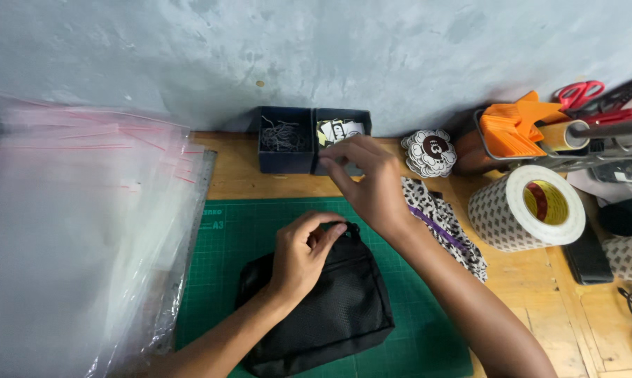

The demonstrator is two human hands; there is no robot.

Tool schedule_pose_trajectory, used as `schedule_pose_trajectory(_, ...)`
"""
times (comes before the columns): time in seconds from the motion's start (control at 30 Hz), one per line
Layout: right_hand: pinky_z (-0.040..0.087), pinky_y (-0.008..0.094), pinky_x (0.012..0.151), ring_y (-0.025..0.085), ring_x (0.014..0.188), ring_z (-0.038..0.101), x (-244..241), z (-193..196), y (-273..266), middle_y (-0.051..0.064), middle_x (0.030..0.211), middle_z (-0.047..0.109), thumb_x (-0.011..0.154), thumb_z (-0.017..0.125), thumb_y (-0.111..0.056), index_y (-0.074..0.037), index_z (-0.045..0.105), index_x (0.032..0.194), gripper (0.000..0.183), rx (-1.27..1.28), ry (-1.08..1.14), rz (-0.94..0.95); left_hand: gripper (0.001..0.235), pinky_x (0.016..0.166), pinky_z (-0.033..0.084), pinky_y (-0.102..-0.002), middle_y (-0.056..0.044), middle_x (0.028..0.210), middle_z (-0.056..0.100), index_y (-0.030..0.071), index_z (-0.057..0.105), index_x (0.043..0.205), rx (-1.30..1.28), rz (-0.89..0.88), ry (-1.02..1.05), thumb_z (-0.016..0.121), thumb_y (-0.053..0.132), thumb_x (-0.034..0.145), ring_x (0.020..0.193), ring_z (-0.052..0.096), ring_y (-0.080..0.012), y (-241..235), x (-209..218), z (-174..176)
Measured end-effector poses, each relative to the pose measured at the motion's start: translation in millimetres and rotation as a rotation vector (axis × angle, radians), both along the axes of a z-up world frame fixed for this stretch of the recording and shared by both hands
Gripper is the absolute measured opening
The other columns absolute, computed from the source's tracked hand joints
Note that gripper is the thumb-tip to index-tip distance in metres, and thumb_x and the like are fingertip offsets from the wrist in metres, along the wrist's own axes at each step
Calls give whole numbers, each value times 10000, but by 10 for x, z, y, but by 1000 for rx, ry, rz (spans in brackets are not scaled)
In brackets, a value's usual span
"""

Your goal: The person brushes a black bag with a purple brush, attaches a decorative keychain to the zipper, places the bag into a clear plastic bag, seals it, and puts it into a basket.

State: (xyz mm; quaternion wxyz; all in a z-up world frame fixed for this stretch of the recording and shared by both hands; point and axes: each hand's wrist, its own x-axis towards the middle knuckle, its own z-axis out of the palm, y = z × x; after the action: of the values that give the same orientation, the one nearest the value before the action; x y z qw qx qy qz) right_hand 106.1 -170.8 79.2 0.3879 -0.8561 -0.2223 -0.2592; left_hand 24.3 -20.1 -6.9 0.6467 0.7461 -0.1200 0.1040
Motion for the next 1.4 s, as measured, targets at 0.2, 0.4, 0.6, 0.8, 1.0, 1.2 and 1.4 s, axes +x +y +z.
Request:
schedule_pose_trajectory(0.2, 460, 549, 942, 309, 755, 717, 624, -76, 571, 34, 690, 727, 1025, 860, -357, -136, 876, 871, 270, -530, 44, -207, 113, 514, 552, -322, -70, 922, 837, 161, 879, 1133, 9, -5, -35, 839, 229, 1052, 572, 696, -213, 11, -18, 8)
schedule_pose_trajectory(0.4, 263, 473, 886, 284, 637, 580, 996, -297, 675, -66, 648, 616, 1012, 669, -279, -218, 581, 713, 318, -414, 292, -198, 54, 626, 492, -299, -8, 1004, 826, 107, 835, 1105, -9, -58, -69, 816, 135, 1063, 668, 606, -108, 42, -23, 45)
schedule_pose_trajectory(0.6, 494, 532, 1056, 494, 1259, 661, 588, 474, 456, 279, 1361, 737, 1017, 757, -79, -18, 741, 834, 194, 294, 84, 143, 129, 500, 508, -282, -97, 933, 845, 128, 881, 1169, -66, -55, 15, 848, 193, 1063, 562, 660, -167, 15, 11, -131)
schedule_pose_trajectory(0.8, 585, 443, 930, 410, 973, 710, -15, 542, -103, 233, 887, 602, 1060, 669, -172, -47, 525, 856, 279, 1013, 309, 500, 137, 529, 520, -295, -73, 828, 835, 171, 916, 1147, -84, -70, 77, 855, 251, 1054, 547, 602, -154, 43, 16, -70)
schedule_pose_trajectory(1.0, 543, 359, 597, 226, 588, 627, -863, 29, -387, 236, 807, 705, 1057, 783, -99, 38, 718, 908, 212, 755, 493, 228, 115, 578, 530, -277, -76, 845, 866, 174, 919, 1129, -137, -46, 161, 860, 207, 1036, 640, 644, -89, 5, 4, -64)
schedule_pose_trajectory(1.2, 566, 221, 741, 92, 750, 740, -1019, -574, -432, 152, 862, 854, 989, 829, 15, 33, 779, 1282, 298, 526, 643, 61, 123, 599, 546, -253, -60, 864, 876, 145, 911, 1113, -198, -42, 172, 872, 206, 1013, 659, 653, -72, -23, 32, -35)
schedule_pose_trajectory(1.4, 416, 219, 526, 46, 537, 460, -1148, -347, -212, -9, 554, 628, 958, 941, -158, -195, 960, 1066, 116, 316, 490, -144, 157, 586, 545, -239, -57, 828, 862, 121, 908, 1126, -220, -60, 234, 873, 237, 1025, 653, 672, -70, 0, 21, -2)
